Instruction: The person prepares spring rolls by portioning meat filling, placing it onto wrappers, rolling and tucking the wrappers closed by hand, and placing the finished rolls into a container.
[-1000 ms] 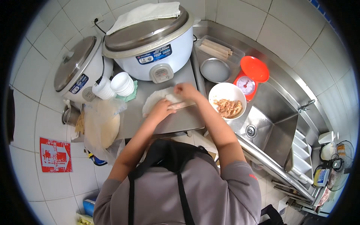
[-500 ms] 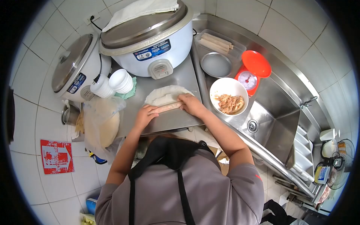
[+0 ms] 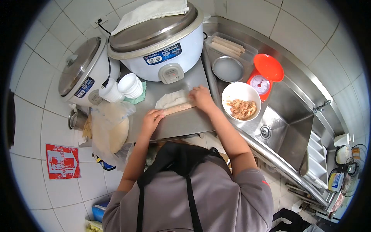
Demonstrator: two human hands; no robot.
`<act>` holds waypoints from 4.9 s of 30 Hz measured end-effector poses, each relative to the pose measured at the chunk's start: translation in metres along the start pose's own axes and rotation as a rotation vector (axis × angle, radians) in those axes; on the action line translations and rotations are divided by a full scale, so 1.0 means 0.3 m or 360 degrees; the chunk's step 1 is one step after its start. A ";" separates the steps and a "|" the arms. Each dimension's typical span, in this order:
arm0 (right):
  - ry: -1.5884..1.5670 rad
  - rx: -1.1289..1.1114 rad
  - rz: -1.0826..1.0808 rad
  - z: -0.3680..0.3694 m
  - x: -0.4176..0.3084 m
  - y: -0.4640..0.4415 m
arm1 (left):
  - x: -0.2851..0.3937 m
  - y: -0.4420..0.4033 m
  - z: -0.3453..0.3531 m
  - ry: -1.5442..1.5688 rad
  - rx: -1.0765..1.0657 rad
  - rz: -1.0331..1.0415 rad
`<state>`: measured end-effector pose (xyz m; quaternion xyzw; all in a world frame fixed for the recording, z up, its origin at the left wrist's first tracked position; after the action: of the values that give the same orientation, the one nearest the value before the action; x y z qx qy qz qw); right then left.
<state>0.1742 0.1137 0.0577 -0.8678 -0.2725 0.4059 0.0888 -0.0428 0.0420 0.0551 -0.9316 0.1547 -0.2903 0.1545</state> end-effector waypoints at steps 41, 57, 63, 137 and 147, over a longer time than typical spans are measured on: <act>0.1097 -0.0058 0.1174 -0.374 0.570 0.020 | -0.041 0.058 -0.017 -0.0089 0.0266 0.0001; 0.0507 -0.0410 0.0120 0.415 -0.199 -0.052 | -0.109 0.075 -0.020 0.0069 0.0378 -0.0220; 0.0692 -0.0351 0.0695 0.236 -0.098 -0.028 | -0.101 0.074 -0.032 0.0029 0.0289 -0.0344; -0.0664 0.0456 -0.0460 -0.383 -0.474 -0.073 | 0.392 -0.349 -0.141 0.0646 0.0725 -0.0039; -0.0083 0.0377 -0.0823 -0.390 -0.712 -0.072 | 0.450 -0.319 -0.227 0.0938 0.0611 -0.0088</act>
<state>0.1422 0.0233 0.2825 -0.7423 -0.4377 0.4210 0.2830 0.0420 0.0641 0.2112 -0.7657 0.1100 -0.5744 0.2676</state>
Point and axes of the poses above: each hand's wrist, its own y-axis away from the middle knuckle, its own z-axis out of the palm, x = y × z, the point moved 9 cm from there along -y, towards the middle knuckle, and after that the axes turned 12 degrees about -y, right-handed, at the moved point
